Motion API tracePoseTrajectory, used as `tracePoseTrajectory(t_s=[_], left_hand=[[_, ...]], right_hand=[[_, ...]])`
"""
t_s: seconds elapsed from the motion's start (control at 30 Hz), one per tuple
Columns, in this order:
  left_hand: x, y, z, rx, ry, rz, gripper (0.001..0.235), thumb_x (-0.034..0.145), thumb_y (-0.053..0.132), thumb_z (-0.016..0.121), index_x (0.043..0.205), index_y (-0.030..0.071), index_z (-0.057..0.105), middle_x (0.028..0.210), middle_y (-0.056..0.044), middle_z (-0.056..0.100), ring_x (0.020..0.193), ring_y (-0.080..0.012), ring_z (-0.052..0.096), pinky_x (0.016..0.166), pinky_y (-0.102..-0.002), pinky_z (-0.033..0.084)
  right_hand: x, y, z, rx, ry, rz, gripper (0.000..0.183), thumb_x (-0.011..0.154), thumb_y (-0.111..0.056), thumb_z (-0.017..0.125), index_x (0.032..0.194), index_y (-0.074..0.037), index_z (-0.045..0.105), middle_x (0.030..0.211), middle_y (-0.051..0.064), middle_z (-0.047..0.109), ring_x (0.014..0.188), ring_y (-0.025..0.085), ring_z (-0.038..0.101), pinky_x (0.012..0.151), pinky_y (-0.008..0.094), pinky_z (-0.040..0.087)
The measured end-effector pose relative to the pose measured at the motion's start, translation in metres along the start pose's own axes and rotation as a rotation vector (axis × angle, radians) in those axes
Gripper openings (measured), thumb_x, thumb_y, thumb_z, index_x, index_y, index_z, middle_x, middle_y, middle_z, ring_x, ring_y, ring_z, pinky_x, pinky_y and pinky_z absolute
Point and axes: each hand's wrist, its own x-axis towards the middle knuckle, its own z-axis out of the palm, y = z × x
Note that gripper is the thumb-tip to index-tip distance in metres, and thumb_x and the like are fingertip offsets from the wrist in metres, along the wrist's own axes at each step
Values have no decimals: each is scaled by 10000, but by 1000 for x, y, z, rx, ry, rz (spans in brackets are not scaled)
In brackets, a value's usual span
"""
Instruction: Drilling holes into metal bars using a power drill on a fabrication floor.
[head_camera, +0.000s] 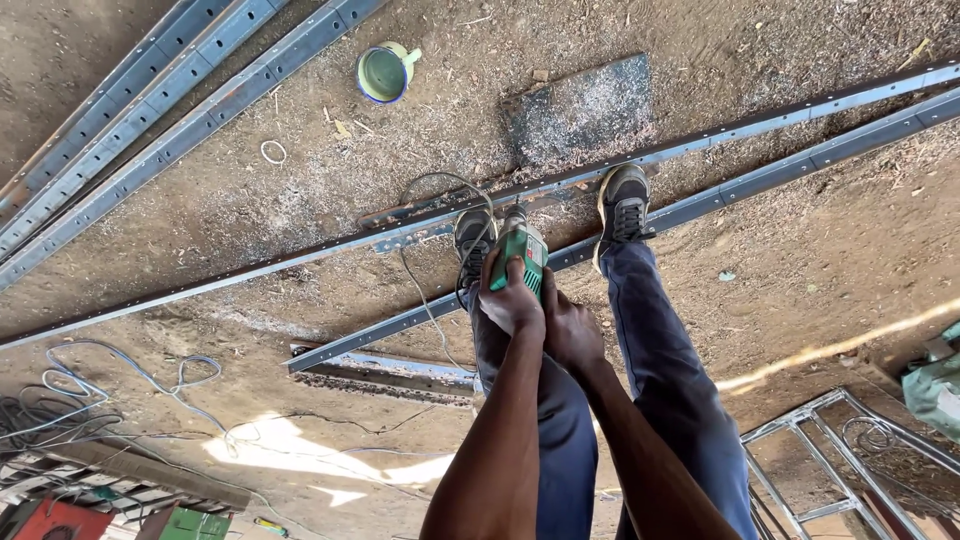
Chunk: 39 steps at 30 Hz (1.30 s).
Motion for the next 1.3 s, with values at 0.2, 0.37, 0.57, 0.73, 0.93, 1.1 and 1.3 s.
tracePoseTrajectory(t_s=[0.2, 0.37, 0.57, 0.73, 0.93, 1.1, 1.3], left_hand=[[1, -1, 3, 19, -10, 11, 361, 694, 343, 728, 1049, 345, 797, 956, -112, 788, 945, -385, 737, 815, -445, 563], [6, -7, 3, 19, -7, 12, 349, 698, 353, 735, 1042, 354, 798, 942, -111, 787, 930, -378, 740, 802, -445, 565], [10, -7, 2, -15, -10, 4, 355, 698, 354, 733, 1046, 341, 802, 944, -105, 789, 933, -364, 743, 807, -436, 561], [10, -2, -1, -41, -3, -36, 337, 699, 347, 734, 1029, 338, 803, 950, -97, 791, 940, -357, 746, 820, -424, 560], [11, -4, -1, -26, -12, -42, 355, 700, 351, 742, 1049, 333, 807, 973, -112, 791, 958, -367, 742, 835, -440, 559], [3, 5, -3, -26, -30, -40, 376, 693, 351, 740, 1062, 323, 801, 974, -112, 791, 964, -372, 742, 846, -452, 564], [6, 6, -2, -55, -33, -55, 373, 702, 350, 740, 1068, 310, 801, 982, -132, 788, 979, -383, 736, 849, -464, 556]], right_hand=[[-10, -18, -23, 102, 43, -26, 893, 835, -141, 538, 1631, 1, 157, 1206, 254, 681, 923, 568, 700, 789, 653, 587], [-9, -16, -16, 89, 57, -30, 895, 830, -148, 561, 1623, 10, 177, 1187, 253, 686, 919, 565, 700, 775, 647, 592], [-9, -20, -17, 46, 11, 0, 921, 847, -195, 570, 1641, -40, 130, 1174, 214, 692, 914, 536, 712, 769, 631, 597], [-7, -19, -17, 21, -8, -8, 953, 859, -246, 567, 1665, -103, 78, 1151, 172, 698, 903, 506, 722, 752, 614, 601], [-5, -14, -5, -11, 55, -60, 924, 838, -188, 572, 1643, -36, 143, 1180, 200, 695, 866, 510, 726, 732, 606, 610], [-7, -12, -6, 93, 91, -70, 850, 854, -128, 558, 1602, 43, 192, 1264, 286, 663, 923, 566, 698, 763, 648, 594], [-7, -18, -20, 89, 16, -16, 876, 857, -126, 515, 1631, -8, 121, 1295, 264, 645, 960, 580, 684, 815, 670, 565]])
